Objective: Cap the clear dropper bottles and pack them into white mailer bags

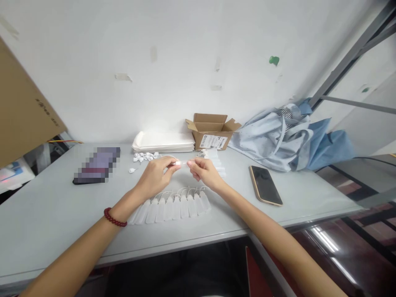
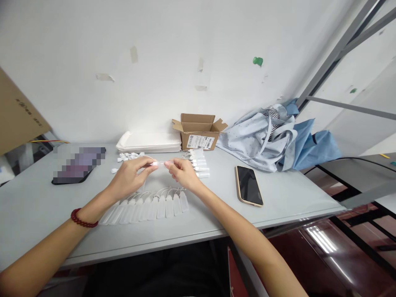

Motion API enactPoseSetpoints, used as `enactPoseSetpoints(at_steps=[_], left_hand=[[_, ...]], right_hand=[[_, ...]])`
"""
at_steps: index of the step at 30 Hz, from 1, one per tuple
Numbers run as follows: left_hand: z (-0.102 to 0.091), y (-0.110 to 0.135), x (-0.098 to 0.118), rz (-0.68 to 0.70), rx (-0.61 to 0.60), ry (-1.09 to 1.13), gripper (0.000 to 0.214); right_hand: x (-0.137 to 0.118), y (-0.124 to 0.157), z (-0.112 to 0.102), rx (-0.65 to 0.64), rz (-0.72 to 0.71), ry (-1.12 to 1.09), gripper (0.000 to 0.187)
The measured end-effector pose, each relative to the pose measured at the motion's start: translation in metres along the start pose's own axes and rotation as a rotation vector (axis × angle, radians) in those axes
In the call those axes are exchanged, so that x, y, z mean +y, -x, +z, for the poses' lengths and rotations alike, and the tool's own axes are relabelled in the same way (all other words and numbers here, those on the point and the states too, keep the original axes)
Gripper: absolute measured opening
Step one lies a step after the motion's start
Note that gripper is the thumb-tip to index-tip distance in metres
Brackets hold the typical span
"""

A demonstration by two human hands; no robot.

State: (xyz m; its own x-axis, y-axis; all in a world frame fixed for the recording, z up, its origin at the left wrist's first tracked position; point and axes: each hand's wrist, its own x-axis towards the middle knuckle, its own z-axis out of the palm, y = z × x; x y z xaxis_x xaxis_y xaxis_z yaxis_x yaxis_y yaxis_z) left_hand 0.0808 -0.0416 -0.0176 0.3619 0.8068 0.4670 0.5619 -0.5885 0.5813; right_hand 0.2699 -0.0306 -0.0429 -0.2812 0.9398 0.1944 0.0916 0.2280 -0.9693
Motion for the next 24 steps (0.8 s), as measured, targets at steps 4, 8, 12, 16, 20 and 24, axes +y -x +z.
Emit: enactPoseSetpoints(at_steps=[4,8,12,16,20,24], left_hand=[[-0.001,-0.002,-0.007,-0.12,-0.107,0.153,0.03],[-0.002,-0.003,-0.012,-0.264,-0.233,0.342,0.044],[-0.006,-0.003,-0.006,-0.23,-0.24,0.32,0.041],[-0.008,-0.002,-0.002,-0.158,-0.242,0.213,0.033],[-0.003,0.0,-0.008,-0.029,-0.182,0.012,0.03],[0.005,0.002,-0.012,0.157,-0.125,-0.176,0.027]], right_hand=[[-0.003,0.0,0.0,-0.013,0.025,-0.057,0.048],[-0.005,0.001,-0.001,0.007,-0.02,0.04,0.043],[-0.005,0.004,-0.002,0.015,-0.036,0.115,0.041],[-0.003,0.007,-0.001,0.093,-0.052,0.194,0.041],[-0.002,0.007,0.003,0.101,0.001,0.13,0.038],[-0.003,0.004,0.001,0.024,0.21,-0.211,0.044]])
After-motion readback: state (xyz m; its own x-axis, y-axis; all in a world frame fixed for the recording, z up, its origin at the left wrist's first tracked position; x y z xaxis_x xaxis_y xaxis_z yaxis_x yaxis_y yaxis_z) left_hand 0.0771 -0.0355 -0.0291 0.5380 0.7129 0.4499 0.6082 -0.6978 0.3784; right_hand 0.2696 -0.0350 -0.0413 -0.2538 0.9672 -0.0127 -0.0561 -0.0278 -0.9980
